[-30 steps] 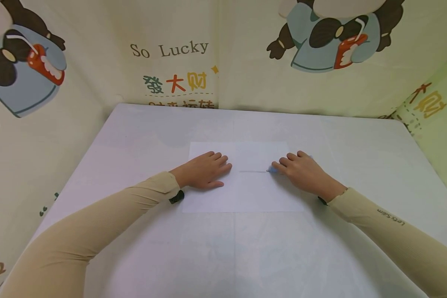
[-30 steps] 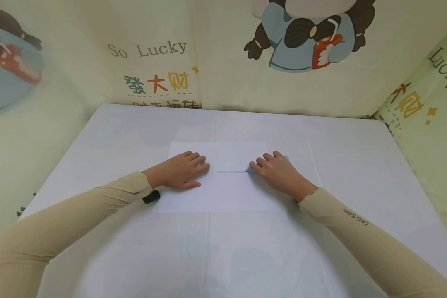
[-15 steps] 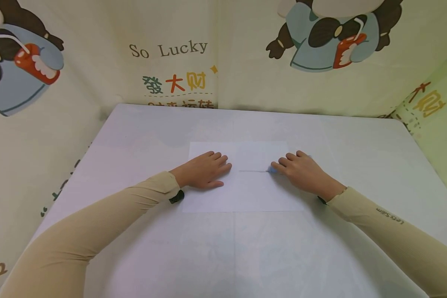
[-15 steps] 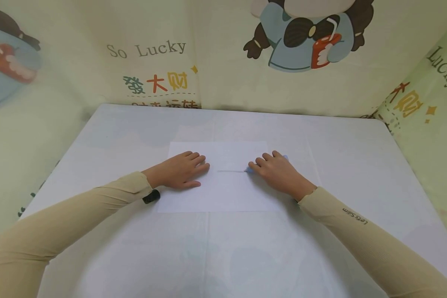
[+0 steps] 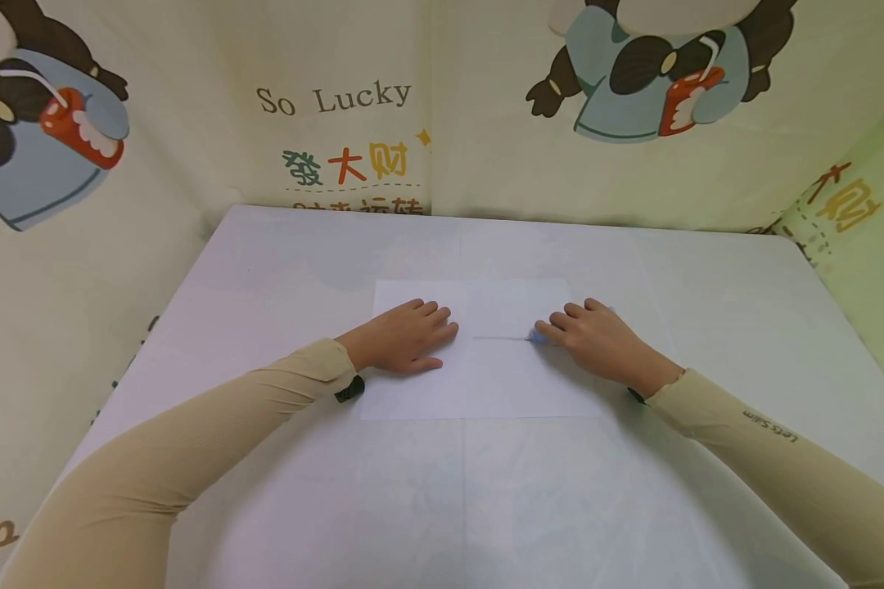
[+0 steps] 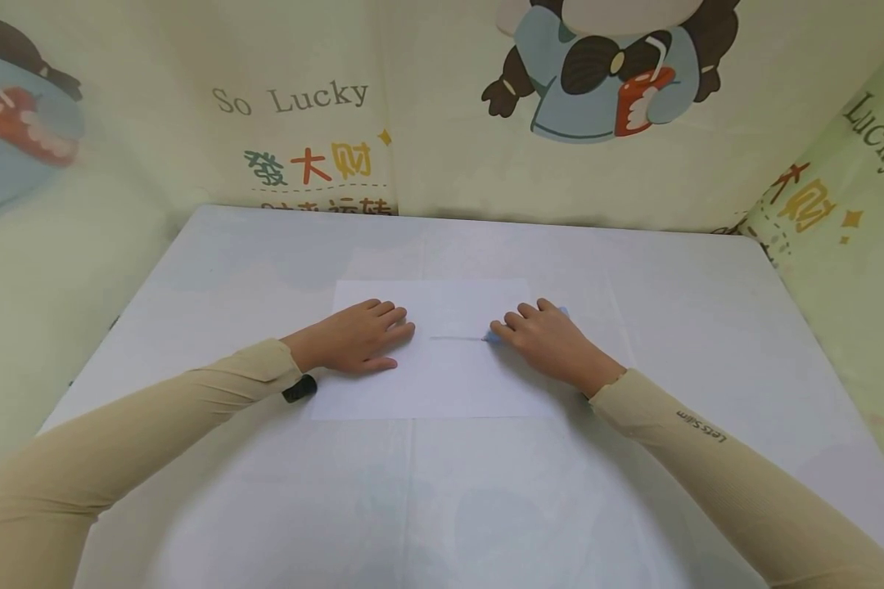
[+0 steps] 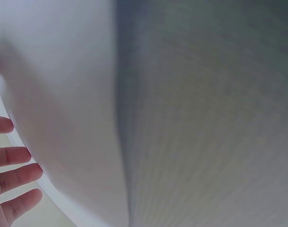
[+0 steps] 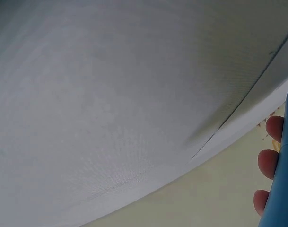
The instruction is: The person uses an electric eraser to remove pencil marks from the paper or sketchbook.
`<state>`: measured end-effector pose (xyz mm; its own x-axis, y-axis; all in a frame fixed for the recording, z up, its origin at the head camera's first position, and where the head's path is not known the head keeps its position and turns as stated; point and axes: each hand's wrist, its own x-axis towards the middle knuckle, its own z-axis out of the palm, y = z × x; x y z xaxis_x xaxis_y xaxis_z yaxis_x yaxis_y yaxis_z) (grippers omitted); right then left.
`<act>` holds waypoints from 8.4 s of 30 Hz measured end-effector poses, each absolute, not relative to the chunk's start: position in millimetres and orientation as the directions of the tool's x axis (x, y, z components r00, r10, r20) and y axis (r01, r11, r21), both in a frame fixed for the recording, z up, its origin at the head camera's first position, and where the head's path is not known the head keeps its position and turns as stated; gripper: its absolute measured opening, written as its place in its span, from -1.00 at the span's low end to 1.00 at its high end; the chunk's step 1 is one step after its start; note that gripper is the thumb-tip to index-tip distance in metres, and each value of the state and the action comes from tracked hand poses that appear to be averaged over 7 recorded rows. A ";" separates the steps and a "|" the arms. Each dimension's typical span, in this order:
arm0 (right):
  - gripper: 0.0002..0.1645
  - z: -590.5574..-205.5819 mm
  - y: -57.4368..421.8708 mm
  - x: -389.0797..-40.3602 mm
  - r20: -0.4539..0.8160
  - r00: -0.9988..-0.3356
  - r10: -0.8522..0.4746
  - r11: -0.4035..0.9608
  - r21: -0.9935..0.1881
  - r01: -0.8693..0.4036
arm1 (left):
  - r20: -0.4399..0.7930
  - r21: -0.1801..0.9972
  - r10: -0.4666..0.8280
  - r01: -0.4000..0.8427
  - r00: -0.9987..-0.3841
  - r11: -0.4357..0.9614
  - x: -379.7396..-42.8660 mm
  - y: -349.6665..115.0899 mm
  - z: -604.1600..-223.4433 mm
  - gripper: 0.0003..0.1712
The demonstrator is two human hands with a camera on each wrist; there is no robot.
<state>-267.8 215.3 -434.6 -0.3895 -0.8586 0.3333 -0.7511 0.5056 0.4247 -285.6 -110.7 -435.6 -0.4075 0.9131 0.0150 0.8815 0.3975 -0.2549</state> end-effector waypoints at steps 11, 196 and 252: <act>-0.67 -432.7 214.0 -268.3 0.344 -0.374 -0.861 0.500 0.447 -0.742 | 0.038 -0.274 0.921 0.882 -0.387 0.382 -288.4 -111.7 -438.7 -0.47; -0.72 -437.9 211.9 -269.4 0.362 -0.398 -0.843 0.530 0.427 -0.733 | 0.012 -0.246 0.907 0.878 -0.422 0.412 -285.3 -110.2 -438.9 -0.46; -0.71 -434.8 210.1 -269.0 0.340 -0.421 -0.841 0.536 0.418 -0.733 | 0.029 -0.250 0.914 0.882 -0.405 0.399 -286.8 -111.1 -437.9 -0.46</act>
